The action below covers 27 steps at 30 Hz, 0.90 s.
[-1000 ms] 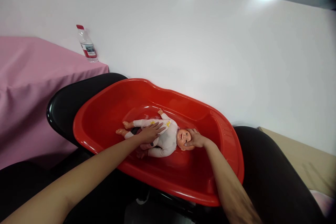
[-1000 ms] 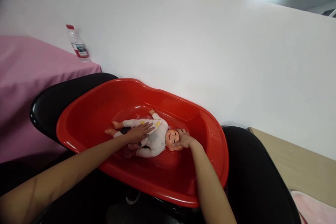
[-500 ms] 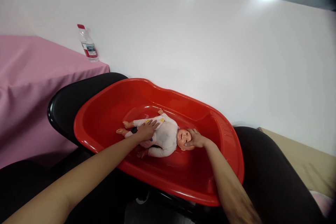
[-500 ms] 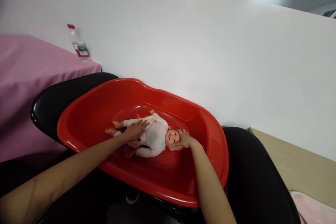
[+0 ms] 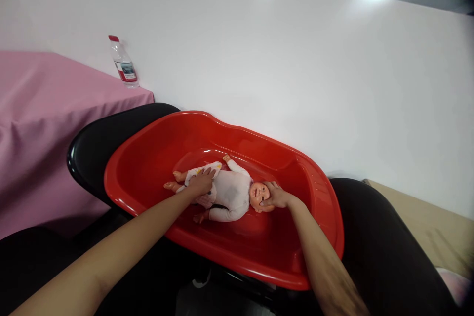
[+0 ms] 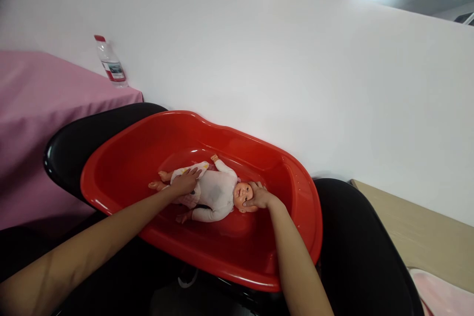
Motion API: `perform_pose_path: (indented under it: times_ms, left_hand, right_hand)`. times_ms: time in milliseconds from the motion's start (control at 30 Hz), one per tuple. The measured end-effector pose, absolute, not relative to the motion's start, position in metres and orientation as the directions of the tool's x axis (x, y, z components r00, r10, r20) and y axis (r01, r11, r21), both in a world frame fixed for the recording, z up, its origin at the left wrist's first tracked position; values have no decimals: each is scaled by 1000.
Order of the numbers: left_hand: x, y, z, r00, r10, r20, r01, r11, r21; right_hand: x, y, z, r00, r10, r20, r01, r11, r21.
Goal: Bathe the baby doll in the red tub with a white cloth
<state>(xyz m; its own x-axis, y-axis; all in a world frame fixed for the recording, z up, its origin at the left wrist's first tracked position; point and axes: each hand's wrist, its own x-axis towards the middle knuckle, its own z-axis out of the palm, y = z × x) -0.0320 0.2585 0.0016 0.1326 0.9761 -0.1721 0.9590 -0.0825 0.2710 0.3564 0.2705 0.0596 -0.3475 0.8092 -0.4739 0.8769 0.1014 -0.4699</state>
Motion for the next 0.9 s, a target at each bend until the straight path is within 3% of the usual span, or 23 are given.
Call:
perform_pose_path:
  times_ms: [267, 533, 900]
  left_hand:
    - [-49, 268, -5, 16, 967, -255, 965, 52, 257]
    - [-59, 265, 3, -129, 952, -278, 956, 193, 220]
    - [-56, 261, 8, -290, 912, -290, 918, 351, 183]
  right_hand:
    - [353, 269, 63, -341, 807, -482, 888, 108, -447]
    - [357, 274, 52, -346, 816, -463, 880, 112, -461]
    - [350, 264, 73, -343, 798, -495, 885, 99, -454]
